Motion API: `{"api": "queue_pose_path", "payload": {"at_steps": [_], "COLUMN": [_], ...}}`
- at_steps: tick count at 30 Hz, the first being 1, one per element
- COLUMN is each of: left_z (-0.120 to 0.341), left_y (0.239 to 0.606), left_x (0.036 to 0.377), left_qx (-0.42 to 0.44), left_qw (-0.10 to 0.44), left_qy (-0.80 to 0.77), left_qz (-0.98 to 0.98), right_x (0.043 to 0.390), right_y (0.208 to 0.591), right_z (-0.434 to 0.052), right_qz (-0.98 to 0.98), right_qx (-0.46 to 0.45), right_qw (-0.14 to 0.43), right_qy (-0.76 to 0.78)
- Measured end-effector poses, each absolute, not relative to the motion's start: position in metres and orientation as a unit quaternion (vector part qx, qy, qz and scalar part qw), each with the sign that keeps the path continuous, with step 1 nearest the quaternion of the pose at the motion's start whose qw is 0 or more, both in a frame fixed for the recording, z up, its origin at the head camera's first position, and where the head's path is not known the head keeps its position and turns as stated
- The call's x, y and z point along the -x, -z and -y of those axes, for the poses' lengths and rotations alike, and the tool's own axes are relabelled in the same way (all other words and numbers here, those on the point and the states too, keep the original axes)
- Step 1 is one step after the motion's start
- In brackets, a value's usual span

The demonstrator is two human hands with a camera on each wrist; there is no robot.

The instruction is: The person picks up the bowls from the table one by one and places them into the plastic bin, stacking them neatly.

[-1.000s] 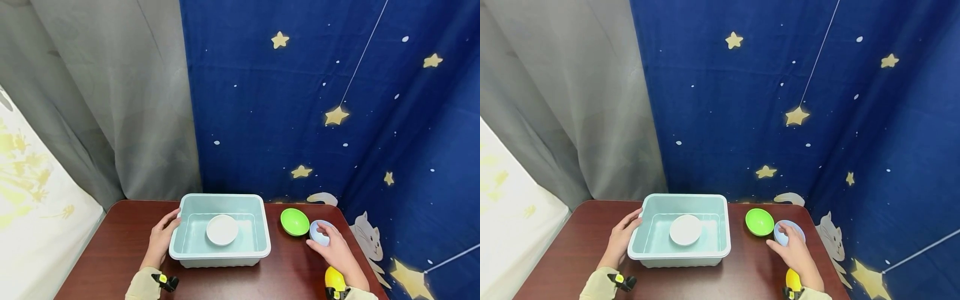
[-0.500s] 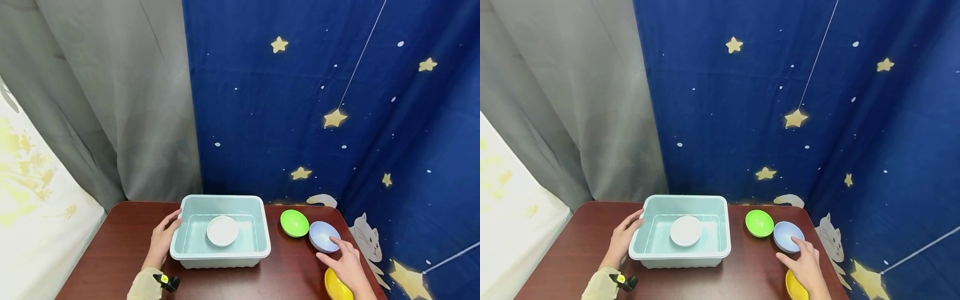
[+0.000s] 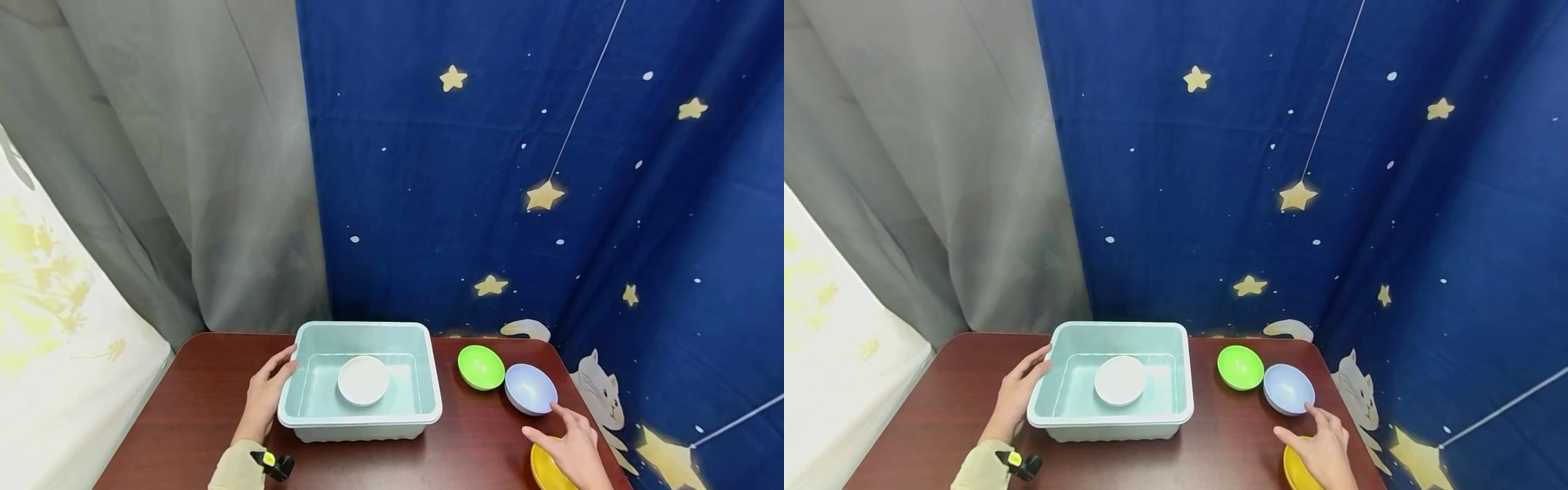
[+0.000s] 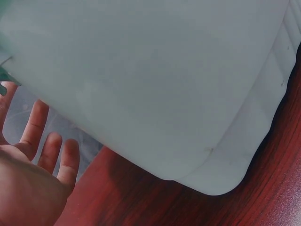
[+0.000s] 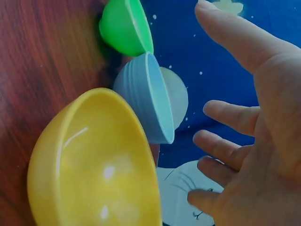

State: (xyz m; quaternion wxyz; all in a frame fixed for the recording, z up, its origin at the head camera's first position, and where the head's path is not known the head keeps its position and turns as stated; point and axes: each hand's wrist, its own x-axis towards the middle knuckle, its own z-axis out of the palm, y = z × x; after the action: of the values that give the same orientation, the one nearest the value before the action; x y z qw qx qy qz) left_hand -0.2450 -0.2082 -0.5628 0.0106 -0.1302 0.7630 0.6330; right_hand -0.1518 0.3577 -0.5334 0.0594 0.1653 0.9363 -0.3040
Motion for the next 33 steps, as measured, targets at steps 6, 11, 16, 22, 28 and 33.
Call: {"api": "queue_pose_path", "payload": {"at_steps": [6, 11, 16, 22, 28, 33], "left_z": [0.208, 0.208, 0.208, 0.208, 0.207, 0.208], "left_y": [0.562, 0.562, 0.563, 0.564, 0.564, 0.563], "left_x": [0.244, 0.245, 0.246, 0.247, 0.246, 0.245], "left_qx": [0.132, 0.133, 0.130, 0.133, 0.130, 0.125], "left_qw": [0.011, 0.008, 0.010, 0.009, 0.014, 0.016], "left_qy": [-0.635, -0.642, -0.642, -0.640, -0.643, -0.641], "left_qz": [-0.761, -0.755, -0.756, -0.756, -0.755, -0.757], "right_x": [0.149, 0.144, 0.136, 0.129, 0.128, 0.124], "right_y": [0.543, 0.548, 0.555, 0.566, 0.577, 0.583], "right_z": [-0.363, -0.368, -0.374, -0.374, -0.373, -0.372], "right_qz": [-0.931, -0.923, -0.911, -0.899, -0.912, -0.914], "right_qx": [-0.194, -0.224, -0.254, -0.271, -0.273, -0.276], "right_qw": [0.084, 0.095, 0.097, 0.107, 0.104, 0.111], "right_qy": [0.299, 0.297, 0.310, 0.328, 0.287, 0.275]}}
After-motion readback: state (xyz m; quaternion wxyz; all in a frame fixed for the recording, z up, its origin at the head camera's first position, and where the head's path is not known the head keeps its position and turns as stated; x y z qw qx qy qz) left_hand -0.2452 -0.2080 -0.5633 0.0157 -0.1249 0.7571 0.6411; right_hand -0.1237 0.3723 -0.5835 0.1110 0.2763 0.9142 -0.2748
